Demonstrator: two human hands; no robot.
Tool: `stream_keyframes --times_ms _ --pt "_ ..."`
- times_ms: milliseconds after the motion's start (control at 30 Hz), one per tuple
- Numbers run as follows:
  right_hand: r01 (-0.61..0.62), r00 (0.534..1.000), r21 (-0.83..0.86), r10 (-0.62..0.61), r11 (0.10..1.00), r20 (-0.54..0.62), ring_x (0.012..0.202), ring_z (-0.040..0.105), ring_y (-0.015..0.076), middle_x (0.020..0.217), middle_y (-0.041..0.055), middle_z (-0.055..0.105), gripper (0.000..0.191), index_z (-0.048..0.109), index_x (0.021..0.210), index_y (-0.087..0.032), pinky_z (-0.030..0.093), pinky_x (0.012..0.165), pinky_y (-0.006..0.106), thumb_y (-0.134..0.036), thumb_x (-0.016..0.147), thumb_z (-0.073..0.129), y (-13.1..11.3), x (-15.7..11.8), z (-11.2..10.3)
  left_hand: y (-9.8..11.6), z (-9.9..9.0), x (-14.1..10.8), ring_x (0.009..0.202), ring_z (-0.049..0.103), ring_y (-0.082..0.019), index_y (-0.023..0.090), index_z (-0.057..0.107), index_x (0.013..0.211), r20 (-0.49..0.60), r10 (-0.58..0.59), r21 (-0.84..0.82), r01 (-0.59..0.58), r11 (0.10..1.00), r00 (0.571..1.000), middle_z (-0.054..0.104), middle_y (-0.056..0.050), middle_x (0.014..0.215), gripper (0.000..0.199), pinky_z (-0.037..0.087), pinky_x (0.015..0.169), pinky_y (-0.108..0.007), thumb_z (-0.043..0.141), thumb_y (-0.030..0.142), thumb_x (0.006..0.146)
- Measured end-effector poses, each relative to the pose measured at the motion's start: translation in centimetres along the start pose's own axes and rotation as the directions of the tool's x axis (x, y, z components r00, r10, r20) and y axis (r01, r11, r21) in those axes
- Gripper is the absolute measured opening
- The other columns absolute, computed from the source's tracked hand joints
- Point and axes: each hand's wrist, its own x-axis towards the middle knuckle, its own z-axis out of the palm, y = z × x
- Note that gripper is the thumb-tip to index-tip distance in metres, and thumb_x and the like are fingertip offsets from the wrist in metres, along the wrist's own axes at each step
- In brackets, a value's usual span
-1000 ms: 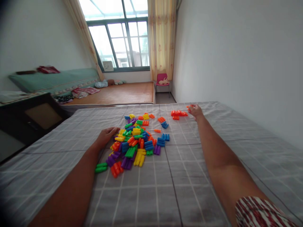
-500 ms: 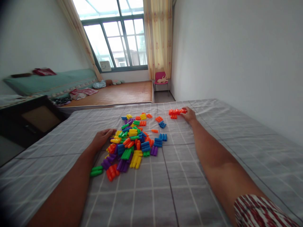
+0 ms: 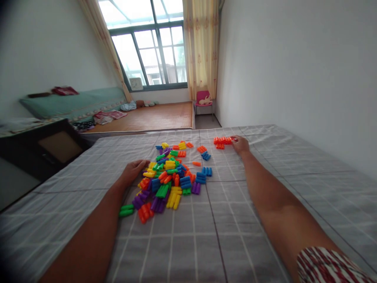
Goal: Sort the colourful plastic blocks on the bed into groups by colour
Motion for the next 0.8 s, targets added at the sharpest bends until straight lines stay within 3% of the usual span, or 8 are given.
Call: stream_keyframes --times_ms 233,300,400,467,567,633,700,800 --pt "0.135 0.983 -0.068 -0.142 0.988 -0.118 0.101 0.061 0.0277 0.118 0.0171 0.066 0.044 0.064 0.122 -0.012 0.042 0.099 0.045 -0.021 0.080 0.053 -1.6 0.2 -1.4 -0.7 0.1 0.2 0.090 0.067 -0.026 0.016 0.075 0.092 0.005 0.024 0.004 -0.024 1.000 1.000 0.075 -0.008 0.094 0.062 0.050 0.081 -0.034 0.058 0.071 0.069" --pt "0.167 0.977 -0.020 -0.168 0.986 -0.134 0.101 0.061 0.0281 0.119 0.0171 0.065 0.043 0.062 0.123 -0.012 0.042 0.099 0.048 -0.023 0.083 0.052 -4.4 0.0 -2.1 -0.8 0.2 0.2 0.090 0.066 -0.025 0.015 0.075 0.092 0.001 0.031 0.003 -0.031 1.000 1.000 0.075 -0.008 0.093 0.062 0.050 0.080 -0.034 0.057 0.070 0.070" --pt "0.291 0.940 0.199 -0.318 0.936 0.123 0.093 0.064 0.0240 0.112 0.0116 0.068 0.037 0.066 0.117 -0.018 0.049 0.090 0.041 -0.033 0.090 0.047 -11.3 -2.0 -2.8 -0.7 0.3 0.1 0.088 0.066 -0.025 0.015 0.075 0.092 0.001 0.042 0.006 -0.042 0.999 0.999 0.075 -0.008 0.092 0.061 0.050 0.078 -0.033 0.056 0.069 0.071" --pt "0.458 0.771 0.382 -0.572 0.803 0.278 0.103 0.062 0.0231 0.116 0.0086 0.068 0.036 0.067 0.116 -0.022 0.048 0.093 0.039 -0.042 0.091 0.050 -16.8 -4.9 -2.9 -0.6 0.4 0.0 0.087 0.066 -0.025 0.014 0.075 0.092 0.009 0.049 0.017 -0.049 0.999 0.999 0.075 -0.008 0.091 0.061 0.050 0.077 -0.032 0.056 0.068 0.072" --pt "0.654 0.372 0.584 -0.876 0.481 0.306 0.118 0.054 0.0231 0.124 0.0070 0.065 0.039 0.064 0.122 -0.026 0.039 0.104 0.040 -0.045 0.089 0.057 -23.4 -10.2 -2.3 -0.4 0.4 -0.1 0.087 0.066 -0.025 0.013 0.075 0.092 0.014 0.060 0.024 -0.060 0.998 0.998 0.075 -0.008 0.091 0.061 0.049 0.077 -0.033 0.054 0.067 0.073" --pt "0.694 0.236 0.614 -0.924 0.377 0.300 0.122 0.051 0.0234 0.127 0.0072 0.063 0.040 0.062 0.125 -0.028 0.036 0.106 0.041 -0.043 0.088 0.060 -25.4 -12.8 -1.4 -0.2 0.4 -0.2 0.086 0.065 -0.025 0.013 0.075 0.091 0.016 0.064 0.024 -0.064 0.998 0.998 0.075 -0.008 0.090 0.060 0.049 0.078 -0.033 0.054 0.067 0.073" --pt "0.716 0.257 0.575 -0.915 0.397 0.312 0.119 0.051 0.0240 0.125 0.0087 0.064 0.038 0.062 0.126 -0.027 0.037 0.105 0.042 -0.040 0.090 0.057 -25.5 -14.1 -0.3 0.0 0.3 -0.2 0.085 0.065 -0.024 0.013 0.075 0.090 0.012 0.063 0.022 -0.063 0.998 0.998 0.075 -0.008 0.089 0.061 0.049 0.078 -0.033 0.055 0.068 0.072" --pt "0.696 0.424 0.464 -0.835 0.548 0.350 0.109 0.055 0.0250 0.112 0.0115 0.067 0.036 0.063 0.122 -0.021 0.043 0.096 0.041 -0.038 0.093 0.051 -23.9 -13.7 1.1 -0.1 0.4 -0.1 0.083 0.066 -0.023 0.013 0.075 0.090 0.011 0.059 0.011 -0.059 0.998 0.998 0.075 -0.009 0.088 0.061 0.050 0.077 -0.033 0.055 0.068 0.072"
